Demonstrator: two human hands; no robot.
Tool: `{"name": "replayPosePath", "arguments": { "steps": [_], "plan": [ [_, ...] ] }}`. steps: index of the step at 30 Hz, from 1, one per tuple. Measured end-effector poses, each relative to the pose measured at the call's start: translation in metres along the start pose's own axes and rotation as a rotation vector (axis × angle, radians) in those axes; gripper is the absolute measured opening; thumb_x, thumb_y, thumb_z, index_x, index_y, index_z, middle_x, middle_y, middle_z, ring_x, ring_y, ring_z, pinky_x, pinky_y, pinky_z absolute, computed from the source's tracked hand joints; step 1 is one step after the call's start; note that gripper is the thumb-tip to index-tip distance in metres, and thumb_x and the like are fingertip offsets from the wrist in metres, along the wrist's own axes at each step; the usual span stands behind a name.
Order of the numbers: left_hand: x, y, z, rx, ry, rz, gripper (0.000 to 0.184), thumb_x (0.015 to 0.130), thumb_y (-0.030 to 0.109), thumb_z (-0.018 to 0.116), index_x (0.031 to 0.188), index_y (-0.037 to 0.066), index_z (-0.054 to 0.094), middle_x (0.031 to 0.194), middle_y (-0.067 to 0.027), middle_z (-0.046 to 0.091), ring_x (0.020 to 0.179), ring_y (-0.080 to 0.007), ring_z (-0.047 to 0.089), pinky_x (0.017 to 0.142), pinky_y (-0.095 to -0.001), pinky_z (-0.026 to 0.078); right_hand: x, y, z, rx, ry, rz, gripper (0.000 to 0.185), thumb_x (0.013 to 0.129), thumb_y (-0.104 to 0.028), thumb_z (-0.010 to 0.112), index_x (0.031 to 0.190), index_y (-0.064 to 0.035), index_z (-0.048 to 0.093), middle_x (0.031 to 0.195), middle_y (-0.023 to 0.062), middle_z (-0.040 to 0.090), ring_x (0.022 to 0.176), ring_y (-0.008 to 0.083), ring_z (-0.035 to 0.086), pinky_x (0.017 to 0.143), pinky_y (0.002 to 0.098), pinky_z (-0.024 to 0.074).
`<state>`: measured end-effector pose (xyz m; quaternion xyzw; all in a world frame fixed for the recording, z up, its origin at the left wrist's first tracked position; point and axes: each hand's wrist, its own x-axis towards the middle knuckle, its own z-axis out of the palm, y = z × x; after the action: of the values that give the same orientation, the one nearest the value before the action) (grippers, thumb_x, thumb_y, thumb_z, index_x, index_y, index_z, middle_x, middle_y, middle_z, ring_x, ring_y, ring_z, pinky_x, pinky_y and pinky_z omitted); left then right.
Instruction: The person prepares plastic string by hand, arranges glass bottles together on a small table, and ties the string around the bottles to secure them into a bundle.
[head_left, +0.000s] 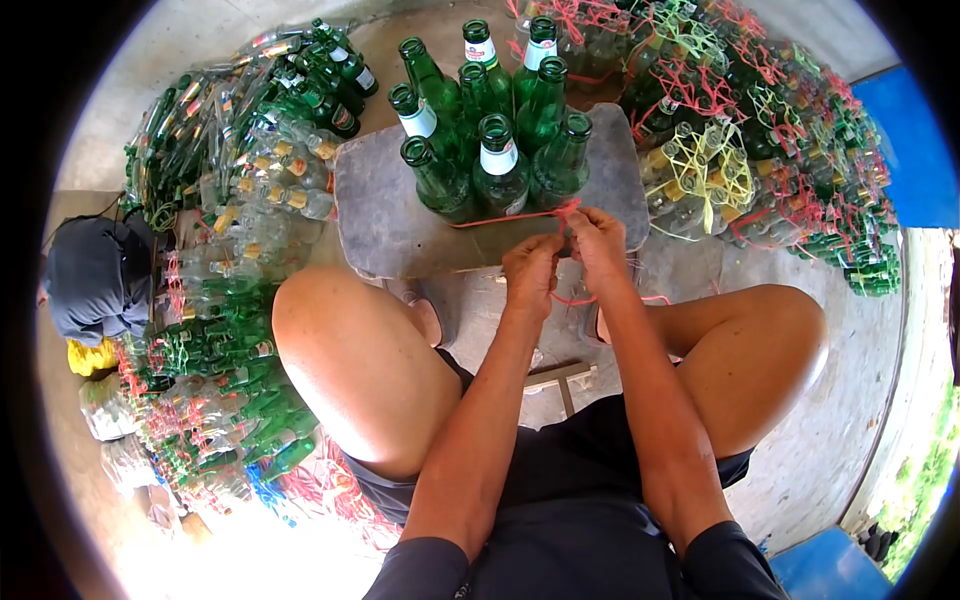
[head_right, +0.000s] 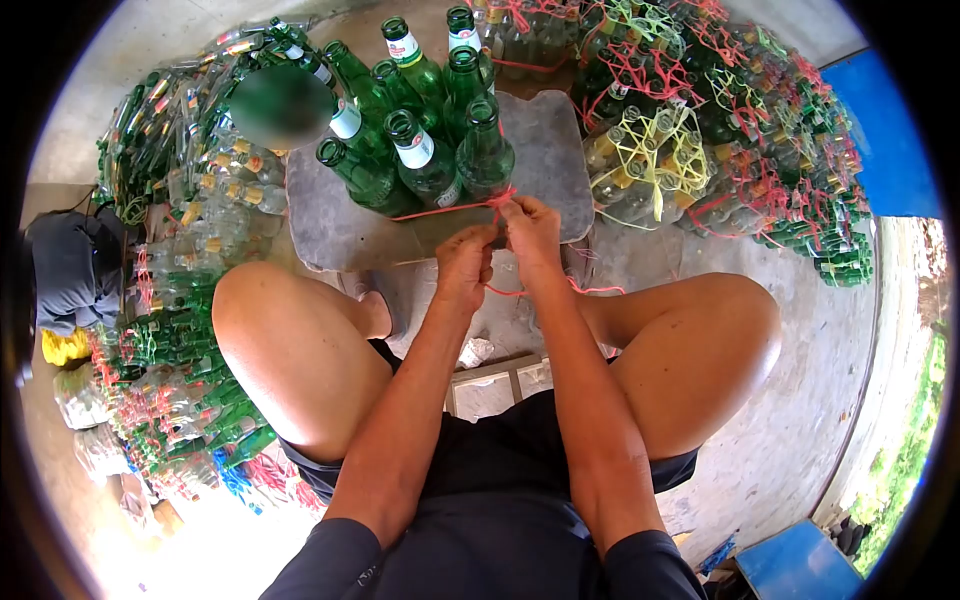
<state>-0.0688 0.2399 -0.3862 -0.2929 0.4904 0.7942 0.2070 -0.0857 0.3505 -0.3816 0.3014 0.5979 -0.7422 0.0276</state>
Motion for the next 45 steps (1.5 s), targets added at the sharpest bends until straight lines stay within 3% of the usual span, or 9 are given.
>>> {"name": "replayPosePath", "arguments": {
  "steps": [10, 19, 22, 25, 28, 31, 37, 40, 45],
  "plan": [
    [-0.016, -0.003, 0.015, 0.044, -0.013, 0.013, 0.01, 0.09, 0.013, 0.067, 0.08, 0.008, 0.067, 0.06, 0.0066, 0.046, 0.046, -0.0038, 0.031, 0.041, -0.0242, 0.023, 0.003, 0.0, -0.011, -0.215, -0.115, -0.045, 0.02, 0.092, -0.015, 0.064, 0.08, 0.001, 0.069, 0.067, -0.0028, 0.056, 0.061, 0.0068, 0.048, 0.052, 0.0281, 0.0382],
    [-0.044, -0.013, 0.019, 0.211, -0.139, 0.121, 0.026, 0.097, 0.021, 0.062, 0.077, 0.006, 0.067, 0.067, -0.0006, 0.06, 0.055, -0.0071, 0.05, 0.05, -0.0243, 0.038, -0.024, -0.009, -0.023, -0.153, -0.116, 0.01, 0.027, 0.096, -0.021, 0.06, 0.083, 0.0011, 0.068, 0.07, 0.0022, 0.059, 0.063, 0.0118, 0.053, 0.054, 0.03, 0.0427],
    [-0.057, -0.016, 0.02, 0.239, -0.213, 0.073, 0.027, 0.096, 0.021, 0.061, 0.079, 0.001, 0.069, 0.07, -0.0035, 0.064, 0.062, -0.0095, 0.056, 0.057, -0.0263, 0.043, -0.031, -0.014, -0.032, -0.166, -0.103, -0.011, 0.024, 0.098, -0.021, 0.059, 0.094, 0.0005, 0.069, 0.072, 0.0016, 0.059, 0.065, 0.0103, 0.053, 0.058, 0.0271, 0.0422],
    [-0.057, -0.019, 0.008, 0.681, -0.313, 0.242, 0.027, 0.093, 0.019, 0.061, 0.082, -0.005, 0.07, 0.071, -0.0054, 0.065, 0.067, -0.0111, 0.058, 0.06, -0.0282, 0.045, -0.042, -0.022, -0.042, -0.36, -0.033, -0.113, 0.025, 0.098, -0.019, 0.057, 0.091, 0.0024, 0.069, 0.072, 0.0031, 0.059, 0.065, 0.0101, 0.051, 0.058, 0.0278, 0.0408],
    [-0.058, -0.018, 0.001, 0.815, -0.349, 0.29, 0.025, 0.088, 0.016, 0.061, 0.084, -0.007, 0.071, 0.071, -0.0062, 0.065, 0.067, -0.0122, 0.057, 0.062, -0.0294, 0.046, -0.039, -0.012, -0.046, -0.562, 0.007, -0.404, 0.025, 0.096, -0.016, 0.056, 0.09, 0.0042, 0.069, 0.069, 0.0044, 0.058, 0.064, 0.0099, 0.05, 0.057, 0.0285, 0.0403],
    [-0.065, -0.011, -0.006, 0.855, -0.342, 0.323, 0.024, 0.085, 0.015, 0.061, 0.089, -0.006, 0.073, 0.072, -0.0072, 0.066, 0.068, -0.0128, 0.058, 0.064, -0.0296, 0.046, -0.04, -0.012, -0.047, -0.597, 0.025, -0.453, 0.022, 0.091, -0.018, 0.057, 0.087, -0.0002, 0.07, 0.077, 0.0201, 0.064, 0.068, 0.0326, 0.063, 0.067, 0.0413, 0.0477],
    [-0.07, -0.007, -0.012, 0.868, -0.333, 0.442, 0.026, 0.085, 0.013, 0.059, 0.096, -0.006, 0.074, 0.079, -0.0137, 0.071, 0.072, -0.0175, 0.062, 0.067, -0.0324, 0.049, -0.057, -0.038, -0.043, -0.793, -0.039, -0.409, 0.02, 0.091, -0.019, 0.059, 0.085, -0.0029, 0.068, 0.081, 0.0221, 0.066, 0.075, 0.0414, 0.063, 0.067, 0.045, 0.0488],
    [-0.092, 0.016, -0.009, 0.939, -0.375, 0.425, 0.028, 0.087, 0.013, 0.057, 0.1, -0.005, 0.073, 0.087, -0.0165, 0.073, 0.074, -0.0197, 0.065, 0.07, -0.0334, 0.051, -0.055, -0.033, -0.046, -0.914, -0.02, -0.673, 0.02, 0.091, -0.02, 0.058, 0.085, -0.0034, 0.066, 0.084, 0.0236, 0.066, 0.079, 0.045, 0.062, 0.069, 0.0487, 0.0488],
    [-0.135, 0.051, -0.015, 0.924, -0.411, 0.484, 0.031, 0.09, 0.015, 0.055, 0.107, -0.005, 0.072, 0.096, -0.0174, 0.073, 0.08, -0.02, 0.066, 0.074, -0.0343, 0.052, -0.058, -0.028, -0.052, -1.008, -0.031, -0.626, 0.016, 0.09, -0.018, 0.057, 0.087, -0.004, 0.066, 0.087, 0.0243, 0.066, 0.083, 0.0462, 0.063, 0.07, 0.0525, 0.0484]
  ]
}}
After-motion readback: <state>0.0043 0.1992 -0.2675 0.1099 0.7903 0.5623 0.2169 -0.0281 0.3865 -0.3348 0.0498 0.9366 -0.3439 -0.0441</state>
